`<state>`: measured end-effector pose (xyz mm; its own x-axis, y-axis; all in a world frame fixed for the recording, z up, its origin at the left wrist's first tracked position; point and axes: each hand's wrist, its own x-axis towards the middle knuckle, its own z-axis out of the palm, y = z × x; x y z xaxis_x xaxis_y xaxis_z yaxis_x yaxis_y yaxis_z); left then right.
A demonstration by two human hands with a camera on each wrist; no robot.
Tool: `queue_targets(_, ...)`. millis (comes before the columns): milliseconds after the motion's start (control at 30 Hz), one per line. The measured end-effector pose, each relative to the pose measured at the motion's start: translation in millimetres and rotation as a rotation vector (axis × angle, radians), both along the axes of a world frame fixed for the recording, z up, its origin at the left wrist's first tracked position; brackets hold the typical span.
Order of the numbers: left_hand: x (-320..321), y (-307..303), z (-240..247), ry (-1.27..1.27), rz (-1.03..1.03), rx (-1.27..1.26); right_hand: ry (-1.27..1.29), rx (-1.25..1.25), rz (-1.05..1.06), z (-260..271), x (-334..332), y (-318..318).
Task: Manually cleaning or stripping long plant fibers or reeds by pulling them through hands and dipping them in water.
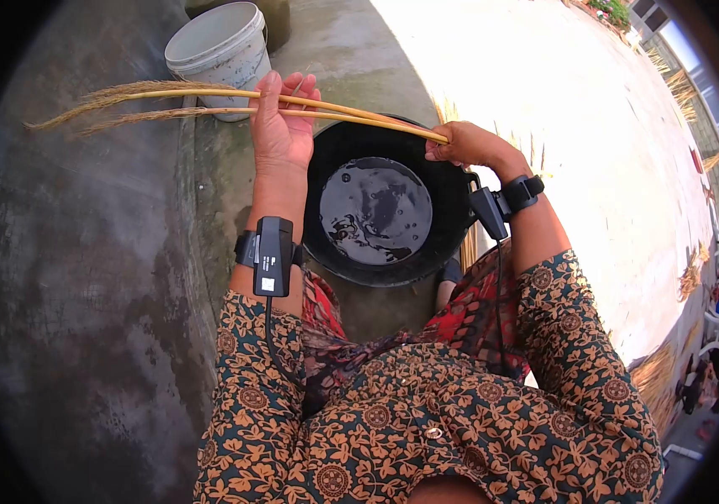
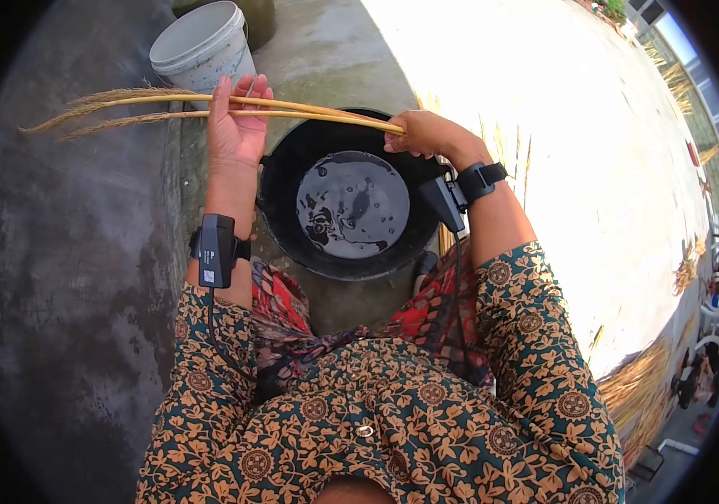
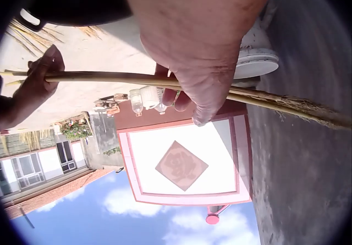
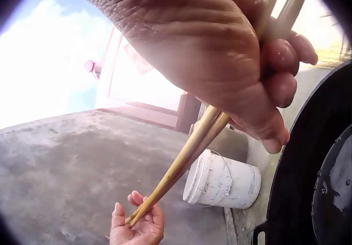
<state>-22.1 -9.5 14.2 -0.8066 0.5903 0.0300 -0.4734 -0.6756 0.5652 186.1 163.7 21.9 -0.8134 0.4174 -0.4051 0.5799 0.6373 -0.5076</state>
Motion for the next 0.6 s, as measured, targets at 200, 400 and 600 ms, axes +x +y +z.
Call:
queue_targets(200, -8.9, -7.4, -8.0, -0.034, -0.133, 0.049, 0.083, 0.133, 0.051, -17.2, 16.7, 17.7)
queue_targets(400, -9.6, -3.6, -19.6, -0.136, 0.175, -0.168, 0.06, 0.479, -0.044, -18.9, 29.7, 23.6)
queue_targets(600, -8.9, -7.1, -22.6, -0.041, -0.008, -0.064, 0.149, 0.301, -0.022, -26.8, 45.3, 27.3)
